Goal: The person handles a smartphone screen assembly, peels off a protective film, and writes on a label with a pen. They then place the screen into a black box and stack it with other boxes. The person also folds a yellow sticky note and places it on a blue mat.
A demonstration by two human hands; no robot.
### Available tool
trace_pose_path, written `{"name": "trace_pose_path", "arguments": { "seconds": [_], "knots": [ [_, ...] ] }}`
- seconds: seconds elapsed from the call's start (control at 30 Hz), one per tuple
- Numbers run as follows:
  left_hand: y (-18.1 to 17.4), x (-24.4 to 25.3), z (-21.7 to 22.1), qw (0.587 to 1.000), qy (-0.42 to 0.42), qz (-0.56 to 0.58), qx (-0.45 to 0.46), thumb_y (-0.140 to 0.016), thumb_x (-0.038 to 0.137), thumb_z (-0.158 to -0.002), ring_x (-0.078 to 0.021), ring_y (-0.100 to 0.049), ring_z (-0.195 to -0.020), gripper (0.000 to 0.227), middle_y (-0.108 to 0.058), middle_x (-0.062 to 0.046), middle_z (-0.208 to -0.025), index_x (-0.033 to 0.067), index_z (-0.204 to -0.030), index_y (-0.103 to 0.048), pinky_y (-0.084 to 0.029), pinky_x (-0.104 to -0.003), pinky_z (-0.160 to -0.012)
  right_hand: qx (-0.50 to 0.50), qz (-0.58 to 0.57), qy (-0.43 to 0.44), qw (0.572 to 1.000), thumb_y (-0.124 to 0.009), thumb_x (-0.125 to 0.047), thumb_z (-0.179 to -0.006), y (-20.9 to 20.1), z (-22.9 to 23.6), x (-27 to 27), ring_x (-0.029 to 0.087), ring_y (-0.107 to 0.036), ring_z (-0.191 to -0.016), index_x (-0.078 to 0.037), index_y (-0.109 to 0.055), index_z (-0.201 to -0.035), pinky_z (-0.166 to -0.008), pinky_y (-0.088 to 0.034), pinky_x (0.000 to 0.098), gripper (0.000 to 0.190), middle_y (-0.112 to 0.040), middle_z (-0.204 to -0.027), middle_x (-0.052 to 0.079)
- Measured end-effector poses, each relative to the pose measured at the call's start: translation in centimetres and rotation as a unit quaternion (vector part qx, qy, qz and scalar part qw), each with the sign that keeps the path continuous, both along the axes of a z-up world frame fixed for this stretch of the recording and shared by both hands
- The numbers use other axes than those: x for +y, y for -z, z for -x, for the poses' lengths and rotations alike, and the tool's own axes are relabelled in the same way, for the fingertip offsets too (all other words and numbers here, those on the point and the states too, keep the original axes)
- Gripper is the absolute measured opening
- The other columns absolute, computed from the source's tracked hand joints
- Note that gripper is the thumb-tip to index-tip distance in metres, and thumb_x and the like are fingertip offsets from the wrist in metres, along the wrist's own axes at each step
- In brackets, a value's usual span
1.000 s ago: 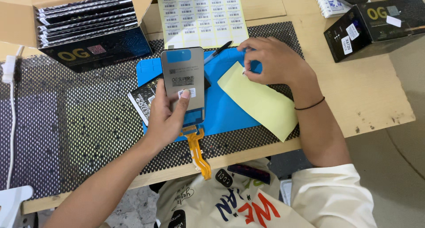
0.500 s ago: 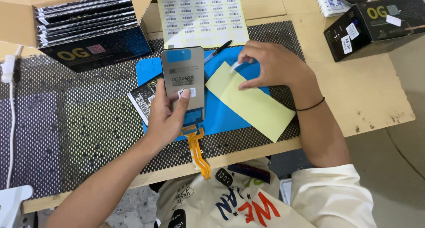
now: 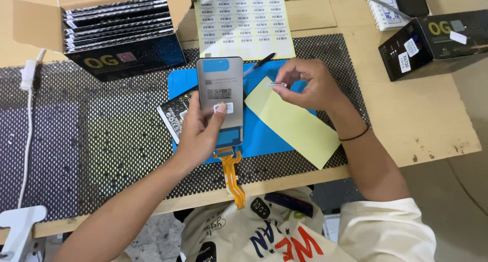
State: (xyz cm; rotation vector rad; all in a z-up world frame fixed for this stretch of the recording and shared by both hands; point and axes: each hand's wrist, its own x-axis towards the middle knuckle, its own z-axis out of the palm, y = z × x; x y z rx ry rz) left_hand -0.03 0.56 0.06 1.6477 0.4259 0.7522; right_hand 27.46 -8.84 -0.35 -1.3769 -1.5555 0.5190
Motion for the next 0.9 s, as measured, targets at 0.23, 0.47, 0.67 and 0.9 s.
{"name": "trace_pose_path", "arguments": {
  "seconds": [0.23, 0.47, 0.67, 0.9],
  "knots": [
    [0.0, -0.1, 0.1, 0.999, 0.025, 0.032, 0.010, -0.047, 0.010, -0.104, -0.0336, -0.070, -0.106, 0.032, -0.065, -0.019, -0.106, -0.0030, -0.133, -0.042, -0.058, -0.053, -0.089, 0.066, -0.048, -0.076, 0.994, -0.078, 0.004, -0.085, 0.0, 1.4, 0.3, 0.023, -0.070, -0.091, 0.003, -0.072, -0.094, -0.082, -0.060, 0.0369, 0.011, -0.067, -0.105, 0.019],
    [1.1, 0.0, -0.3, 0.997, 0.050, 0.052, 0.003, -0.061, 0.004, -0.095, -0.0310, -0.071, -0.100, 0.043, -0.066, -0.019, -0.102, -0.0017, -0.134, -0.043, -0.059, -0.049, -0.084, 0.088, -0.033, -0.102, 0.990, -0.069, 0.004, -0.093, 0.2, 3.8, -0.7, 0.018, -0.073, -0.083, 0.002, -0.072, -0.102, -0.077, -0.060, 0.0353, 0.009, -0.074, -0.092, 0.013],
    [1.3, -0.3, -0.3, 0.996, 0.080, 0.030, 0.005, -0.062, 0.002, -0.093, -0.0230, -0.069, -0.094, 0.041, -0.064, -0.018, -0.094, -0.0035, -0.129, -0.044, -0.062, -0.042, -0.074, -0.019, -0.046, -0.111, 0.993, -0.060, -0.006, -0.101, -1.7, 5.9, -0.6, 0.016, -0.066, -0.066, -0.005, -0.070, -0.120, -0.060, -0.054, 0.0319, 0.021, -0.070, -0.084, 0.009],
    [0.6, -0.9, -0.4, 0.993, 0.118, 0.011, -0.001, -0.057, -0.001, -0.094, -0.0301, -0.068, -0.102, 0.035, -0.066, -0.024, -0.092, -0.0036, -0.127, -0.043, -0.062, -0.049, -0.072, -0.127, -0.015, -0.034, 0.991, -0.062, -0.008, -0.101, -0.9, 6.9, -1.1, 0.019, -0.063, -0.051, -0.001, -0.061, -0.132, -0.045, -0.048, 0.0297, 0.032, -0.072, -0.081, 0.013]
  ]
}}
